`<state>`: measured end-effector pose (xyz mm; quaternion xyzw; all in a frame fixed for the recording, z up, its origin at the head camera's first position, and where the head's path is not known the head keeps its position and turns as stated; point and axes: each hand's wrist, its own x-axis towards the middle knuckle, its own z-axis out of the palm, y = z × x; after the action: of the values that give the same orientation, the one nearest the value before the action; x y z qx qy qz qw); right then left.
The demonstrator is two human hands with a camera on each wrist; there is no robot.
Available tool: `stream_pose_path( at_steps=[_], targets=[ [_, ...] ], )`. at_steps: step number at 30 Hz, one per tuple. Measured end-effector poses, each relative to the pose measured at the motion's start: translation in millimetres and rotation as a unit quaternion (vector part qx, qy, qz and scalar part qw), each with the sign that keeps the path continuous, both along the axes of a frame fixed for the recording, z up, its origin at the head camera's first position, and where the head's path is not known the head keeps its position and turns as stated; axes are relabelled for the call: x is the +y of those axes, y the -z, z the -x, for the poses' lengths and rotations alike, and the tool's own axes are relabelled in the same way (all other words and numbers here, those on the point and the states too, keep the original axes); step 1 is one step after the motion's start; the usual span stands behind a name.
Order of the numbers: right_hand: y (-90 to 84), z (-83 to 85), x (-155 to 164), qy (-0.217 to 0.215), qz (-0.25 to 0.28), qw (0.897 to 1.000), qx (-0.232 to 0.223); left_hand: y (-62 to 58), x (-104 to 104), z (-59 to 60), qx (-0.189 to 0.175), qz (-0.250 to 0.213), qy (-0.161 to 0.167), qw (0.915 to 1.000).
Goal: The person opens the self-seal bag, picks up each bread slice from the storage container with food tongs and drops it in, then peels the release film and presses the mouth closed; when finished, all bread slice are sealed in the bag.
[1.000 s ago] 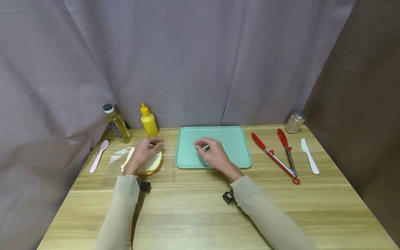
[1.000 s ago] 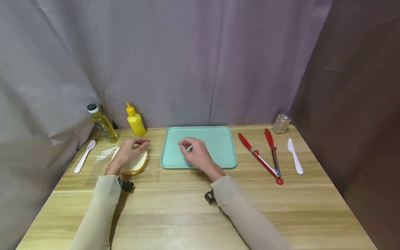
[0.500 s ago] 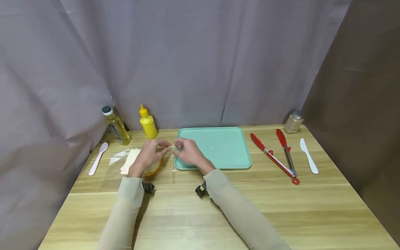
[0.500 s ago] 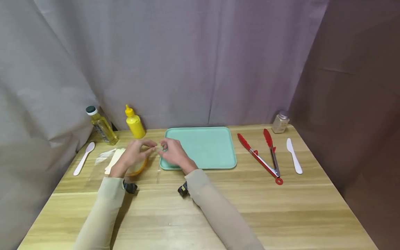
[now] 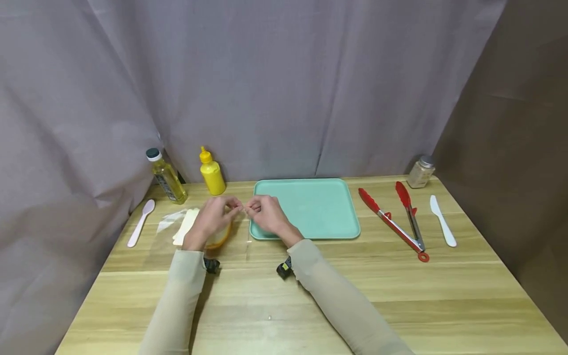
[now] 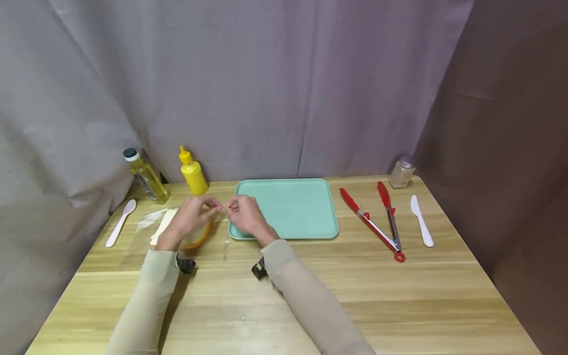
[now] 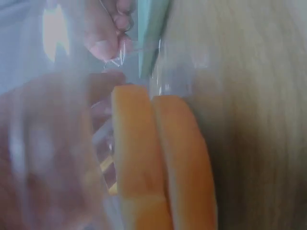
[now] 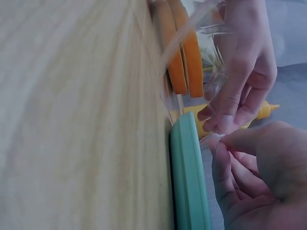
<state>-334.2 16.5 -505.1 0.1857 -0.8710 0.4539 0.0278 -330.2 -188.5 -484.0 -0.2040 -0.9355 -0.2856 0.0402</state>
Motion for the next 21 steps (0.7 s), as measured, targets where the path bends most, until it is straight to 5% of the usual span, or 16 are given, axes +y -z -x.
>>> stream_pose_path(
  at_steps=[9, 21],
  targets=[
    [1.8, 0.5, 0.2, 0.002, 0.01, 1.0, 0.006, -1.4, -0.2, 1.4, 0.024, 0.026, 0.012, 0.9993],
    [3.4, -0.1, 6.1, 0.003, 0.031, 0.999, 0.009, 0.7, 3.2, 1.0, 0.024, 0.0, 0.023, 0.9995]
  ],
)
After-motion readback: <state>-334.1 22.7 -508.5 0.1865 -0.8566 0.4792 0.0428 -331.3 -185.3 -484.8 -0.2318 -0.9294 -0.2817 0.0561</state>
